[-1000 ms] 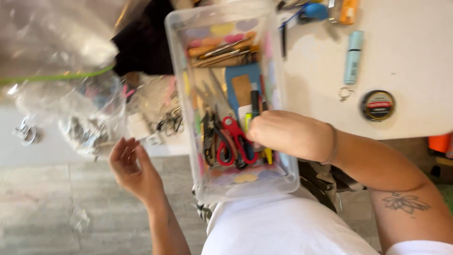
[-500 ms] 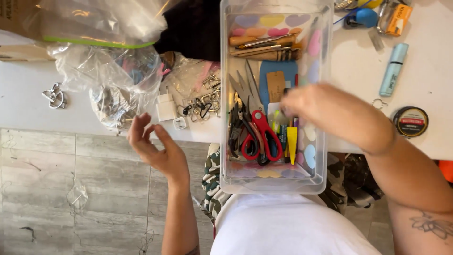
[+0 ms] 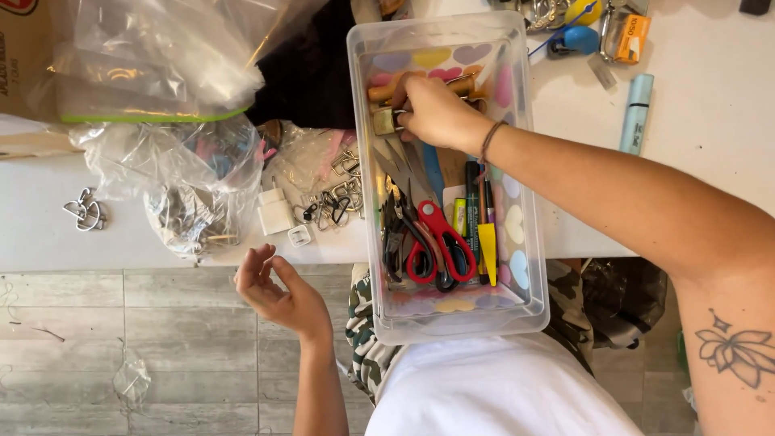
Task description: Sorting through a bin of tools and organizing small metal hardware components on a workshop table.
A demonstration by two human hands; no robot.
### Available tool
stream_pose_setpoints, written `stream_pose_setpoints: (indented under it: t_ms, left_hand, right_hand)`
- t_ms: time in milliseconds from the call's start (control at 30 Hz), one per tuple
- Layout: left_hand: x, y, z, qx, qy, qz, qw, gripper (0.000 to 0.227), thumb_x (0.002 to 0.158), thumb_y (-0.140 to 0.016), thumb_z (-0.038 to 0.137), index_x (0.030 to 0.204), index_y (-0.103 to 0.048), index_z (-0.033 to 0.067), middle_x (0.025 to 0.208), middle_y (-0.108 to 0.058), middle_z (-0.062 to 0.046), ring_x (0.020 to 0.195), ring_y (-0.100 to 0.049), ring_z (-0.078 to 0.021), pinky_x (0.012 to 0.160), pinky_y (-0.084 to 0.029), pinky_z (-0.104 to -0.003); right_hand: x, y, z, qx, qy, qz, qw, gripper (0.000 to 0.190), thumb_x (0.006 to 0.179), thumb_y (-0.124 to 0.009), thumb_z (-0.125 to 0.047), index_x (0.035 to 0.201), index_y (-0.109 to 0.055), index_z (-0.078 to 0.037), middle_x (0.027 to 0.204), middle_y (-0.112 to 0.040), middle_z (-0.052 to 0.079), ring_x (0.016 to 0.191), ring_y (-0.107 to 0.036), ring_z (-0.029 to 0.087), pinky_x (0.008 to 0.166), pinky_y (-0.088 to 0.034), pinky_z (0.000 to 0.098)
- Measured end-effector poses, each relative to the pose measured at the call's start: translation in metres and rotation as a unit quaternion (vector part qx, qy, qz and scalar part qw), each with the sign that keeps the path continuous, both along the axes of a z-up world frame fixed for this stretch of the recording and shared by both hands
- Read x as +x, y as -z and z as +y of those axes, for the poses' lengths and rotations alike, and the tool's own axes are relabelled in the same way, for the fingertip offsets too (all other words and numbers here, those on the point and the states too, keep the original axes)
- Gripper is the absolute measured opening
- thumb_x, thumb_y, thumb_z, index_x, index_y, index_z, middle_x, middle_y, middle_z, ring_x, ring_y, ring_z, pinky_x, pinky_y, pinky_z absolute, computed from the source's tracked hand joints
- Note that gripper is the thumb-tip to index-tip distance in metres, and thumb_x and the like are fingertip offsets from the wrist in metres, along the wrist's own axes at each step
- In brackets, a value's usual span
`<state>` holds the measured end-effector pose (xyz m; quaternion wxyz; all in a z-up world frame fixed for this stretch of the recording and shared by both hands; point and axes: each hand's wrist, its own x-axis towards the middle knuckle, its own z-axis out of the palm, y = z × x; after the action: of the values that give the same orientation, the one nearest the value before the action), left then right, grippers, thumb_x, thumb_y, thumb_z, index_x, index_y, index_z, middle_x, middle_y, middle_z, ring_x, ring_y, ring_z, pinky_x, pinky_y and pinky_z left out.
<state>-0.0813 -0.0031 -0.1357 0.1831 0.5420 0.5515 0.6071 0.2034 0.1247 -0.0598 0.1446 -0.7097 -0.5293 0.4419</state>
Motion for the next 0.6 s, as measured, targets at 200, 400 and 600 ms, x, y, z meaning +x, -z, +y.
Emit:
stream_pose_setpoints:
  t_ms: [200,400,600]
  left_hand:
    - [-0.006,-0.003,0.004,-0.018,0.045,0.032,0.998,0.027,0.107,-0.061,-0.001,0.132,-0.05,0.001,0.12,-0.055,-0.015,0.109,-0.062,-0.0236,0.089,-0.056,-0.033]
    - [-0.002,0.004,0.006,-0.053,0.077,0.165,0.982,0.039,0.097,-0.08,0.014,0.13,-0.062,0.0047,0.128,-0.057,-0.014,0.115,-0.06,-0.0278,0.09,-0.055,-0.038]
    - [-0.008,0.005,0.008,-0.075,0.085,0.16,0.981,0.042,0.096,-0.081,0.009,0.132,-0.061,0.0069,0.131,-0.053,-0.013,0.101,-0.058,-0.0233,0.088,-0.055,-0.035]
  right_hand:
    - [0.001,0.002,0.0,0.055,-0.028,0.027,0.998,0.016,0.098,-0.071,-0.012,0.106,-0.059,-0.005,0.088,-0.077,0.009,0.071,-0.077,0.013,0.064,-0.063,0.0247]
    - [-0.003,0.004,0.013,0.127,-0.056,0.055,0.989,0.008,0.094,-0.075,-0.006,0.096,-0.067,-0.008,0.089,-0.076,0.005,0.07,-0.077,0.013,0.066,-0.062,0.0222]
    - [-0.005,-0.004,0.014,0.04,-0.041,0.004,0.998,0.031,0.082,-0.083,-0.01,0.109,-0.068,-0.013,0.095,-0.074,0.0,0.086,-0.07,0.014,0.077,-0.056,0.03]
